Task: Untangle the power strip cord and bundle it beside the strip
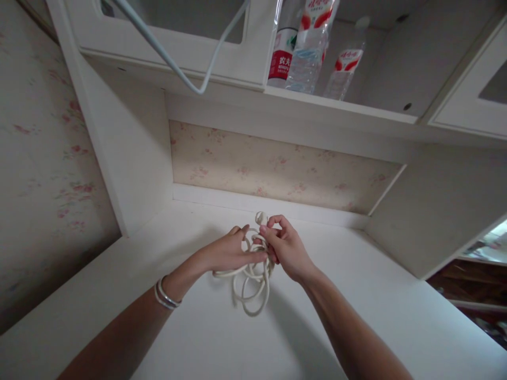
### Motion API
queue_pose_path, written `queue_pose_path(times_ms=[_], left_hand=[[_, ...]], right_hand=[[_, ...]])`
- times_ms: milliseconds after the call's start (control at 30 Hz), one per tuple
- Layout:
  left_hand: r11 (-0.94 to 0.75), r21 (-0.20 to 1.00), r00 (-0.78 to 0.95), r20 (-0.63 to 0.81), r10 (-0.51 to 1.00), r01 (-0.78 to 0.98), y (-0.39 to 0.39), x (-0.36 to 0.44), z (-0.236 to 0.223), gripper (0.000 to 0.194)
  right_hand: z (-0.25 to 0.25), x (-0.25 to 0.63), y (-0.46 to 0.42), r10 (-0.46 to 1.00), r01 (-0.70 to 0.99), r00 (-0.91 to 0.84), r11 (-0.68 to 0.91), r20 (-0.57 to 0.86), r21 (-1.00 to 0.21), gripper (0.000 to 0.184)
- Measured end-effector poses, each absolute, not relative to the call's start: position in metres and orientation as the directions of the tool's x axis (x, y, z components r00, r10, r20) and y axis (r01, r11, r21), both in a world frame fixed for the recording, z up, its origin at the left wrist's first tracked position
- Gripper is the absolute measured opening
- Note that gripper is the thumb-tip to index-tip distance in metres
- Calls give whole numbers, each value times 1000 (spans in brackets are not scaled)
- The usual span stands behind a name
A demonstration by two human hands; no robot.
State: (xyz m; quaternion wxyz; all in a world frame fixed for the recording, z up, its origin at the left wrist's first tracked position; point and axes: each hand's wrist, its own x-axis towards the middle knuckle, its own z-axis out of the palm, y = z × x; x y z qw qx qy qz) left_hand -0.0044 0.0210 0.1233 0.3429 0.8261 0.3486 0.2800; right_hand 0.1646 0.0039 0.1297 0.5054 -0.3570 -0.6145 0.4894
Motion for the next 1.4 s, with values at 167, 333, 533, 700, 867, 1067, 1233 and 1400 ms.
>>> queue_pose_path(times_ms=[167, 333, 533, 700, 867, 1067, 1233, 1400], left_hand=[[-452, 854, 671, 177, 720, 260, 13, -4, 125, 20], [-388, 890, 631, 160, 759, 241, 17, -3, 102, 18], [-309, 930, 558, 152, 816, 199, 21, -4, 76, 14], [-192, 975, 599, 89, 796, 111, 19, -6, 72, 24], [-134, 989, 551, 81, 831, 57, 18, -5, 66, 38], [-128, 991, 553, 86, 829, 39, 19, -11, 69, 50], [-36, 998, 681, 62, 729, -52, 22, -20, 75, 61], [-4, 995, 744, 81, 663, -104, 31, -21, 73, 57]], right_hand=[[129, 155, 5, 935, 68, -297, 223, 194, -972, 33], [121, 159, 15, 921, 258, -355, 261, 160, -930, 32], [107, 168, 9, 838, 529, -427, 535, 339, -659, 32], [106, 176, -2, 701, 630, -543, 704, 461, -328, 46], [112, 183, -4, 648, 556, -679, 761, 346, -334, 58], [126, 191, -3, 607, 468, -748, 769, 267, -436, 66], [126, 198, -3, 605, 466, -765, 756, 221, -460, 68], [113, 188, -6, 731, 609, -617, 678, 292, -411, 42]])
